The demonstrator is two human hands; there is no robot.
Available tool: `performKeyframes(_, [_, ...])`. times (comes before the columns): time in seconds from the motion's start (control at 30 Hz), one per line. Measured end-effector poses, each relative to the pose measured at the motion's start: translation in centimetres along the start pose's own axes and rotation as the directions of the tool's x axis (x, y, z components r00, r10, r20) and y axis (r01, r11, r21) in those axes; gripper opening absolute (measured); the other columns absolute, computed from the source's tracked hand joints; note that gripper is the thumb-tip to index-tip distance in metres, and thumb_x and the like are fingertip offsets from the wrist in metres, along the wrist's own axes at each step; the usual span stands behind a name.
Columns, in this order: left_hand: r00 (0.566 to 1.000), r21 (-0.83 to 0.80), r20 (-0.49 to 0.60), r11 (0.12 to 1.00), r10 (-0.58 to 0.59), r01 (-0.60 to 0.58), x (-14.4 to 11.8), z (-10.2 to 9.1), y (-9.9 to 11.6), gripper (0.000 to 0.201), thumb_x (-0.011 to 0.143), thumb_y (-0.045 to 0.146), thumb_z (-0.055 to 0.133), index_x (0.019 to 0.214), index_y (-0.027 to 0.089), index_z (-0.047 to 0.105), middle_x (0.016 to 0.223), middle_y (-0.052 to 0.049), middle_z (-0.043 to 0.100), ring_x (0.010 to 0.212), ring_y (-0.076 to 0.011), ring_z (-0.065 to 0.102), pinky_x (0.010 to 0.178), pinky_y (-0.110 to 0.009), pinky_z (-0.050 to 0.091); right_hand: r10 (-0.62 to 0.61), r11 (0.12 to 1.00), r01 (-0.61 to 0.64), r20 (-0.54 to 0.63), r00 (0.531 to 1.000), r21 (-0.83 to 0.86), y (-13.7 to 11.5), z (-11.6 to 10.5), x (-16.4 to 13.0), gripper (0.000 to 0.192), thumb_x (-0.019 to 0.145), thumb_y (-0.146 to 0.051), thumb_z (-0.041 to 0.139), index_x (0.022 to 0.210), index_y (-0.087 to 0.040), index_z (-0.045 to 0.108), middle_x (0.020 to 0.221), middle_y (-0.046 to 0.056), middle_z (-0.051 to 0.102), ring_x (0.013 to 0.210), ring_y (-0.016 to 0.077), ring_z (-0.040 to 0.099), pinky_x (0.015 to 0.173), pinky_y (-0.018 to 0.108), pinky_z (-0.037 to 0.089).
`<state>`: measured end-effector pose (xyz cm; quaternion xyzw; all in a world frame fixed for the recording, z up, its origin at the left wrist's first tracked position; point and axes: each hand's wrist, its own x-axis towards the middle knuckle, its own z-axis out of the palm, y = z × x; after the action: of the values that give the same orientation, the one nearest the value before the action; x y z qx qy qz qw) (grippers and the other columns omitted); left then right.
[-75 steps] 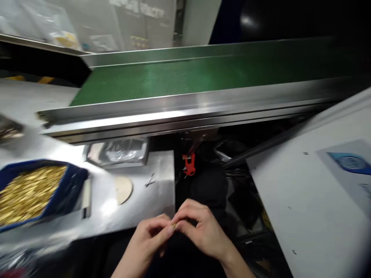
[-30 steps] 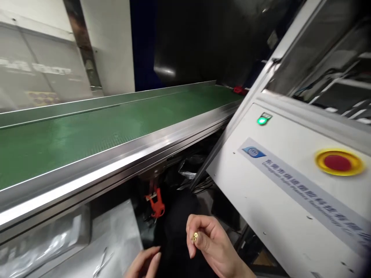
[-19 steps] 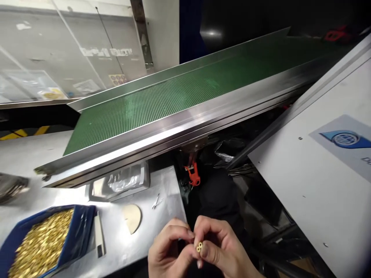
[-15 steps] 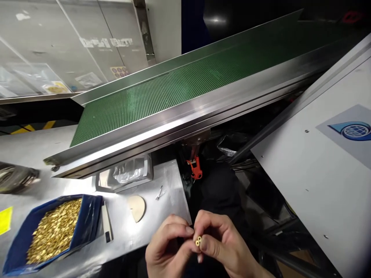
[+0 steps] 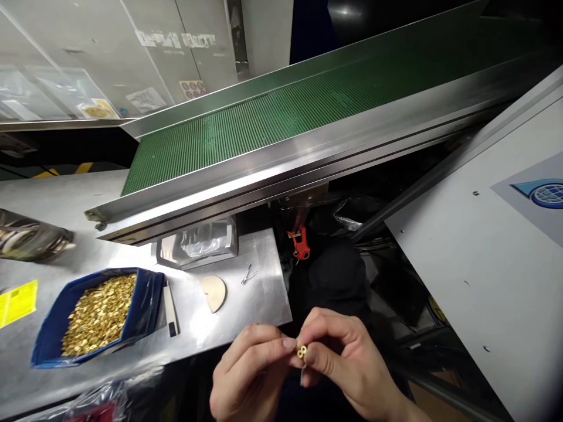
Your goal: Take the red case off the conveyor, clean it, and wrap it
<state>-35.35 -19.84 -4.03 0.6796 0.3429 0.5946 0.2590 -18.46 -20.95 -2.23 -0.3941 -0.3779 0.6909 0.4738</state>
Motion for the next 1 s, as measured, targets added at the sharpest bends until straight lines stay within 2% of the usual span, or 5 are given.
performKeyframes(0.23, [0.999, 0.033, -0.022, 0.999, 0.035, -0.035, -0.2, -0.1, 0.8, 0.021, 0.085, -0.004, 0.074, 0.101, 0.008, 0.075, 0.089, -0.004, 0.072, 0.074, -0.0111, 0.071, 0.056, -0.019, 0.061, 0.096, 0.992, -0.097, 0.015, 0.995, 0.075, -0.2, 0.4, -0.4, 0.014, 0.09, -0.031, 0.08, 0.088, -0.016, 0.079, 0.081, 0.002, 0.07, 0.054, 0.0112, 0.073, 0.047, 0.014, 0.054])
performKeyframes(0.5, [0.998, 0.0, -0.058, 0.999, 0.039, -0.039, -0.4, 0.0, 1.0, 0.023, 0.089, 0.0, 0.071, 0.109, 0.011, 0.076, 0.09, -0.004, 0.073, 0.073, -0.0128, 0.072, 0.053, -0.021, 0.062, 0.128, 0.982, -0.137, 0.075, 0.989, 0.129, -0.1, 0.3, -0.4, 0.012, 0.088, -0.029, 0.083, 0.088, -0.018, 0.079, 0.08, 0.001, 0.069, 0.059, 0.012, 0.074, 0.053, 0.017, 0.058])
performKeyframes(0.6, [0.997, 0.023, -0.055, 0.998, 0.052, -0.051, -0.6, -0.1, 0.8, 0.027, 0.087, -0.001, 0.073, 0.112, 0.01, 0.076, 0.091, -0.005, 0.073, 0.074, -0.0134, 0.072, 0.053, -0.022, 0.062, 0.105, 0.989, -0.111, 0.062, 0.993, 0.102, -0.1, 0.3, -0.4, 0.009, 0.09, -0.028, 0.08, 0.09, -0.019, 0.079, 0.083, 0.0, 0.069, 0.059, 0.0113, 0.074, 0.053, 0.016, 0.057])
performKeyframes(0.77, [0.994, 0.092, -0.039, 0.991, 0.106, -0.102, -0.9, -0.3, 0.5, 0.034, 0.08, -0.006, 0.076, 0.112, 0.008, 0.077, 0.094, -0.006, 0.074, 0.077, -0.0133, 0.07, 0.055, -0.022, 0.059, 0.03, 0.999, -0.03, -0.002, 1.0, -0.043, -0.3, 0.4, -0.6, 0.008, 0.092, -0.027, 0.078, 0.091, -0.019, 0.08, 0.088, 0.001, 0.068, 0.062, 0.0119, 0.074, 0.056, 0.018, 0.057])
performKeyframes(1.0, [0.997, 0.195, -0.055, 0.98, 0.057, -0.045, -1.8, -0.6, 0.8, 0.031, 0.091, 0.01, 0.073, 0.12, 0.021, 0.078, 0.09, -0.005, 0.076, 0.073, -0.0153, 0.072, 0.054, -0.023, 0.059, 0.131, 0.991, -0.131, 0.013, 0.991, -0.025, -0.6, 0.3, -0.5, 0.013, 0.09, -0.03, 0.08, 0.088, -0.018, 0.079, 0.085, 0.001, 0.067, 0.059, 0.0122, 0.074, 0.054, 0.018, 0.056])
